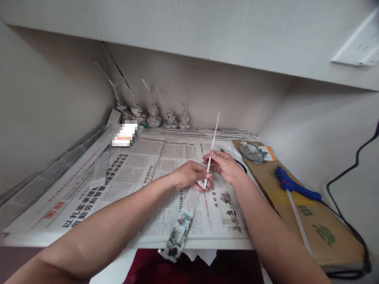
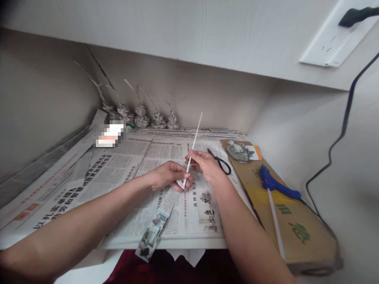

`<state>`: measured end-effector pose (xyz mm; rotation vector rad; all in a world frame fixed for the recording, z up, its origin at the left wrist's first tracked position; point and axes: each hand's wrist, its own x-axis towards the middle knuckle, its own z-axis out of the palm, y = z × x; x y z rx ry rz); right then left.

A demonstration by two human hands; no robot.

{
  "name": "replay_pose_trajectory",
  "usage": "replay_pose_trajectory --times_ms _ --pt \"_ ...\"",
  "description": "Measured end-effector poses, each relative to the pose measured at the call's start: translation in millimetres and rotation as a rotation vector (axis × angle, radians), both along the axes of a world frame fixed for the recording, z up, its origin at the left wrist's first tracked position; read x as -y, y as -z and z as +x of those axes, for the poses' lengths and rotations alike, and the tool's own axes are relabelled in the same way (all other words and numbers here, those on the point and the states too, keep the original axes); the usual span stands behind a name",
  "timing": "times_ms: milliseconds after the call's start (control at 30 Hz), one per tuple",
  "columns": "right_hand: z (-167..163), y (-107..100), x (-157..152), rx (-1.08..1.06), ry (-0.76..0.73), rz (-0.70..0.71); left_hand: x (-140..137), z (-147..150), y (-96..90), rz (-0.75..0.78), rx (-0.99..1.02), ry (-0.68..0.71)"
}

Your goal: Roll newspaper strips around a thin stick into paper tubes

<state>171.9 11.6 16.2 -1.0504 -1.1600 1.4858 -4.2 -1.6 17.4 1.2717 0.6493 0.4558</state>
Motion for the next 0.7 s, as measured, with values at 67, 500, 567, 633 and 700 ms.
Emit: replay_pose_trajectory --times_ms 67,500,567,633,700 --pt "0.8 -0.9 0.8 -0.008 -0.075 -0.001 -0.4 0.0 0.5 -0.004 0.023 -0.009" --pt "2.3 -2.2 1.4 -0.025 -0.062 -0.011 0.4 0.0 1.1 0.001 0.002 -0.004" --pt "2.8 -1.4 0.1 -0.041 -0.006 -0.018 0.6 0.4 2.2 -0.007 -0.003 0.015" --pt "3.0 -1.1 -0.3 -0.053 0.002 -0.016 0.3 0.4 3.1 -0.007 0.002 0.021" --pt "2.7 -1.3 0.5 -0.048 -0.050 -0.011 0.0 -0.1 3.1 -0.003 0.015 0.012"
